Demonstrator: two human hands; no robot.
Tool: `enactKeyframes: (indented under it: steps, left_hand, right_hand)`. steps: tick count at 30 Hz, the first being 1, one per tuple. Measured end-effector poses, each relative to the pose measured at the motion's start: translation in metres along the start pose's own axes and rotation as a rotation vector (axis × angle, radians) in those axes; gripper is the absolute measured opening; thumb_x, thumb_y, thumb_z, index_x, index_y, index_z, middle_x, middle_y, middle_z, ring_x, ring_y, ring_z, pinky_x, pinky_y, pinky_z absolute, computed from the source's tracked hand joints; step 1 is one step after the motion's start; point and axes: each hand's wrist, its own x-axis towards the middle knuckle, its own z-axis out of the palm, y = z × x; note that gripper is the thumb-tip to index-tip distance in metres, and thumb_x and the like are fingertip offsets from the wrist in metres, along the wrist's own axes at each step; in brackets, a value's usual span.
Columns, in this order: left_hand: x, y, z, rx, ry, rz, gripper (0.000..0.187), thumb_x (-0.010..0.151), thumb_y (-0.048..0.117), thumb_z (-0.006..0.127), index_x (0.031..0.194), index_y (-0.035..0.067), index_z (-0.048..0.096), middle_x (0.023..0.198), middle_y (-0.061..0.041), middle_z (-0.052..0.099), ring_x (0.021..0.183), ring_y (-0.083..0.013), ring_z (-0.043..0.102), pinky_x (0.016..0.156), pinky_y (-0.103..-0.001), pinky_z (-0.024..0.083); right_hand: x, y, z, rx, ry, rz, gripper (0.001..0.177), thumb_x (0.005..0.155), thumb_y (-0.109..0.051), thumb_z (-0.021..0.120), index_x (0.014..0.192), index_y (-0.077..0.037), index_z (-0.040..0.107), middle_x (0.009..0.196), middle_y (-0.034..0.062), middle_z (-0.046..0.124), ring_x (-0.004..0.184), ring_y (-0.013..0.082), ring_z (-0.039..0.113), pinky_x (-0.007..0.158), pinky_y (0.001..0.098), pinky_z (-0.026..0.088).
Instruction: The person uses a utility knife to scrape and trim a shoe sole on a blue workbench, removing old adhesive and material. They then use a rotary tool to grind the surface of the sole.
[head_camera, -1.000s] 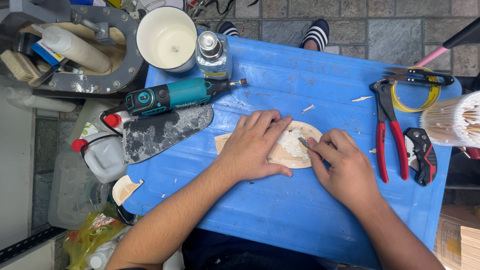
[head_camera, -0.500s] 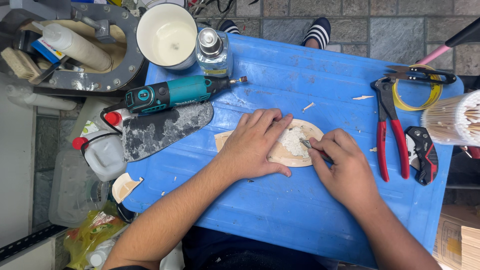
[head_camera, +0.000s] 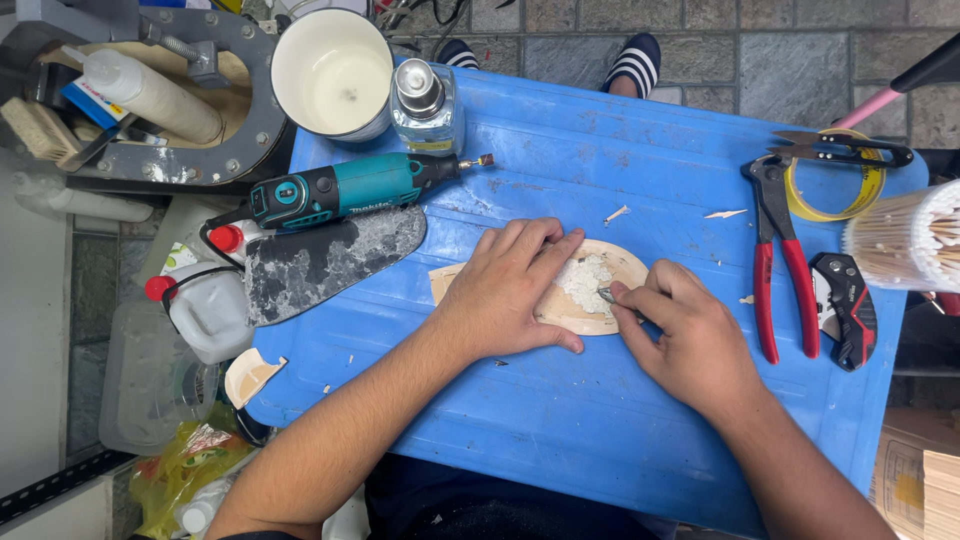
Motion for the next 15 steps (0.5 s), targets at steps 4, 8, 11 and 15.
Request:
enactKeyframes:
  steps: [4,8,11,15]
  left_hand:
    - [0.000,0.003,-0.003,0.002,-0.011,0.002,0.115,0.057,0.071,0.083,0.146,0.005,0.052,0.135,-0.013,0.051,0.125,-0.0310,0.050,0.102,-0.046,0.040]
    - [-0.002,0.002,-0.005,0.005,-0.008,0.056,0.098,0.062,0.068,0.080,0.145,0.021,0.058,0.132,-0.013,0.051,0.123,-0.0310,0.049,0.101,-0.046,0.038]
    - [-0.002,0.004,-0.002,0.074,0.048,0.119,0.064,0.080,0.050,0.075,0.140,0.031,0.064,0.136,-0.011,0.052,0.124,-0.0279,0.050,0.100,-0.044,0.037]
    - [0.005,0.001,0.002,0.117,0.045,0.166,0.041,0.089,0.022,0.069,0.129,0.033,0.072,0.136,-0.003,0.056,0.126,-0.0198,0.053,0.101,-0.041,0.038]
  right_hand:
    - [-0.002,0.001,-0.002,0.022,-0.077,-0.074,0.012,0.078,-0.008,0.080,0.090,-0.007,0.077,0.073,0.0076,0.055,0.068,0.0223,0.061,0.058,0.0365,0.051]
    - [-0.010,0.002,0.001,0.083,-0.059,-0.017,0.018,0.075,-0.007,0.081,0.093,-0.006,0.079,0.074,0.0062,0.059,0.065,0.0199,0.062,0.058,0.0331,0.051]
    - [-0.010,0.010,-0.002,0.308,0.041,0.013,0.019,0.084,-0.005,0.075,0.102,-0.001,0.072,0.088,0.0073,0.060,0.076,0.0168,0.066,0.068,0.0292,0.055]
    - [-0.009,0.016,-0.007,0.161,0.088,0.079,0.021,0.084,-0.005,0.076,0.103,0.001,0.070,0.093,0.0104,0.064,0.079,0.0198,0.066,0.068,0.0305,0.052]
